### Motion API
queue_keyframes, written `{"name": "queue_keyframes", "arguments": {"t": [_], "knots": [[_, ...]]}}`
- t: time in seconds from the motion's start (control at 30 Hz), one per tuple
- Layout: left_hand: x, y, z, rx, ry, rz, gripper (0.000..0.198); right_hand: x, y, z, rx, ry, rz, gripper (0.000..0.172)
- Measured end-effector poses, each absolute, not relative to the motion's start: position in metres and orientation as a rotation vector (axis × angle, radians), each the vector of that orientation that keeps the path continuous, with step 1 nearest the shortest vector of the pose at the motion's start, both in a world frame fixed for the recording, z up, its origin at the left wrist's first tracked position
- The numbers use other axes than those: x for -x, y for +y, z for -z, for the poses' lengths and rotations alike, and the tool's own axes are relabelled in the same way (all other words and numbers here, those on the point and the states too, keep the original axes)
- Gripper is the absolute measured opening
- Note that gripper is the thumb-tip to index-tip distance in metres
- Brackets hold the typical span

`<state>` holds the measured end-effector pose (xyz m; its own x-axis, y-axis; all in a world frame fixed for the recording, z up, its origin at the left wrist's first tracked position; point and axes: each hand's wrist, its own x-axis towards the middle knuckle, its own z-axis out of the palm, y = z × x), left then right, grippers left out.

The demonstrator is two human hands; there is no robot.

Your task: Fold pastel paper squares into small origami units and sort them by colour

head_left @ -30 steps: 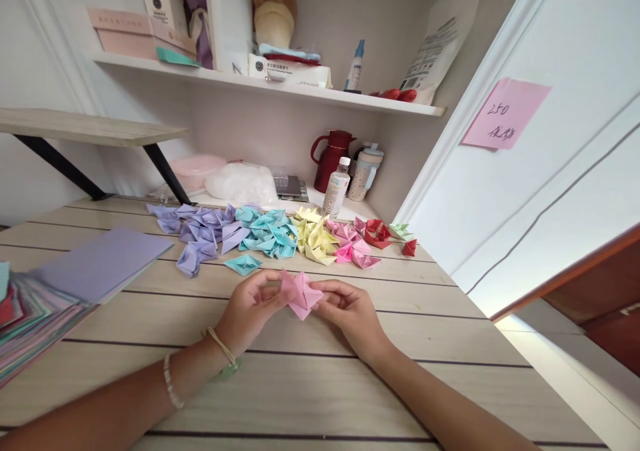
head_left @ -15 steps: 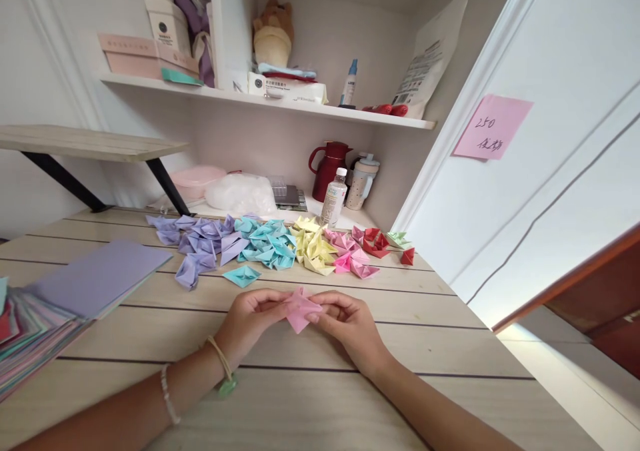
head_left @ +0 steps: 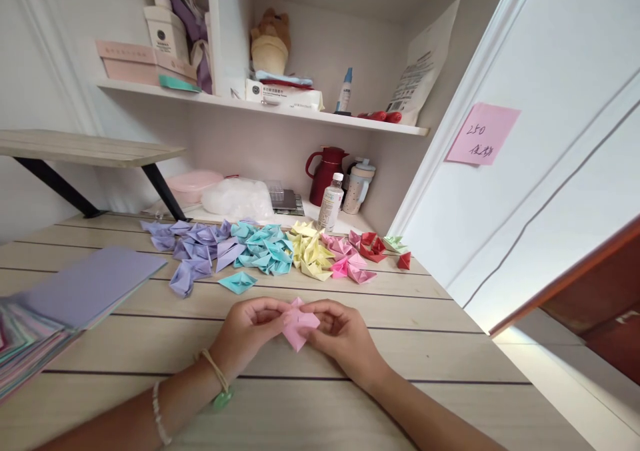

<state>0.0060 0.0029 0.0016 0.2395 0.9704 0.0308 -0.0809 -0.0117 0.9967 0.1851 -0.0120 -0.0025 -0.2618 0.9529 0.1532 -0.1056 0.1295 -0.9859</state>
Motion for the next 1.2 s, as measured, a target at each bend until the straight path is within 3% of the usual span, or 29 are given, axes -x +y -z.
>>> {"name": "queue_keyframes", "arguments": {"t": [0.13, 0.3, 0.5, 0.7, 0.93, 1.2], "knots": [[-0.008, 0.001, -0.002, -1.256, 0.898, -1.057, 0.034, -0.183, -0.013, 0.003, 0.952, -1.5, -1.207, 0.035], [-0.008, -0.001, -0.002, -1.31, 0.95, -1.052, 0.03, -0.184, -0.015, 0.0, 1.068, -1.653, -0.981, 0.025], [-0.005, 0.0, -0.002, -1.353, 0.979, -1.037, 0.03, -0.184, -0.016, -0.002, 1.113, -1.723, -0.907, 0.033], [-0.006, -0.001, -0.003, -1.443, 1.048, -1.035, 0.029, -0.184, -0.018, -0.006, 1.134, -1.789, -0.778, 0.022], [-0.009, -0.005, -0.007, -1.338, 1.094, -0.933, 0.035, -0.185, -0.019, -0.006, 1.045, -1.776, -0.963, 0.028], [-0.009, -0.006, -0.006, -1.536, 1.084, -1.004, 0.026, -0.184, -0.016, -0.001, 1.079, -1.626, -1.17, 0.027]]}}
